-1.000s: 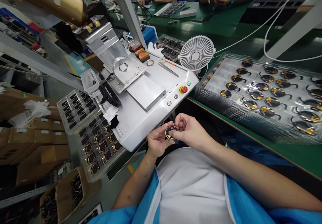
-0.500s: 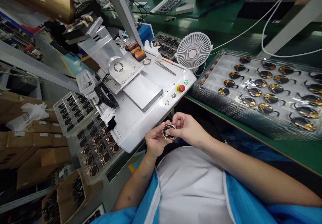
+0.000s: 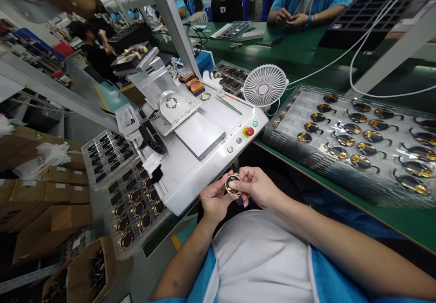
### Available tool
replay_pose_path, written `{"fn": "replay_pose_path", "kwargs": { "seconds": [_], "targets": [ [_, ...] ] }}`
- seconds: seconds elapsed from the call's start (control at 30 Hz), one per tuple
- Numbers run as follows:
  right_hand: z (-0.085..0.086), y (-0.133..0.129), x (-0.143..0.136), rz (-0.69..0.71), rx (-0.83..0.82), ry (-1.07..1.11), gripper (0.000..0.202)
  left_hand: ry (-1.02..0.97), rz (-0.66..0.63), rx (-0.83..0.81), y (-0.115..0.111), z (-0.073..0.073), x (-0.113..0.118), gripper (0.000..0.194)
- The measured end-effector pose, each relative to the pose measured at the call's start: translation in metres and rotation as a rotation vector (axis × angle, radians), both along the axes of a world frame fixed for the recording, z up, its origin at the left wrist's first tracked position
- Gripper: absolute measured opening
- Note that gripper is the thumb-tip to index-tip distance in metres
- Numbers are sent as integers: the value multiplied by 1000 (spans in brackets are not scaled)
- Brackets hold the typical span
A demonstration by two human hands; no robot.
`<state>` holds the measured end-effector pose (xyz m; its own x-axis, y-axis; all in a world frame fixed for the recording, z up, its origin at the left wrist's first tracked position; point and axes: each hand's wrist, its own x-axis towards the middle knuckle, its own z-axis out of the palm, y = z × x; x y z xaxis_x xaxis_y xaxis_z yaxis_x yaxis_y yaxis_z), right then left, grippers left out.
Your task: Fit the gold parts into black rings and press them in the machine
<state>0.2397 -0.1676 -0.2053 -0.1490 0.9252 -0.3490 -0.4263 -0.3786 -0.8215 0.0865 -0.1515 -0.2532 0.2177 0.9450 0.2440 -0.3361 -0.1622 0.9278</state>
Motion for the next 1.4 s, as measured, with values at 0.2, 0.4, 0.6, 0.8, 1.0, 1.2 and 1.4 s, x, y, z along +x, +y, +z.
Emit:
{"fn": "replay_pose_path", "kwargs": {
  "seconds": [0.2, 0.4, 0.6, 0.8, 1.0, 1.2, 1.4],
  "targets": [
    [11, 54, 13, 55, 58, -198, 60, -60, 137, -91, 4, 7, 2, 45],
    [22, 128, 18, -290, 71, -371, 47, -38, -4, -121, 4, 19, -5, 46],
    [25, 102, 21, -269, 255, -366, 49, 89, 141, 12, 6, 15, -13, 68],
    [20, 37, 16, -22, 326, -423, 37, 267, 219, 151, 5, 17, -10, 75],
    [16, 18, 6, -16, 393, -603, 26, 395, 247, 233, 6, 22, -5, 66],
    [16, 18, 6, -32, 464, -684, 22, 428, 279, 255, 5, 19, -5, 64],
    [17, 17, 4, -55, 511, -741, 21, 465, 306, 258, 4, 19, -7, 59]
  ]
}}
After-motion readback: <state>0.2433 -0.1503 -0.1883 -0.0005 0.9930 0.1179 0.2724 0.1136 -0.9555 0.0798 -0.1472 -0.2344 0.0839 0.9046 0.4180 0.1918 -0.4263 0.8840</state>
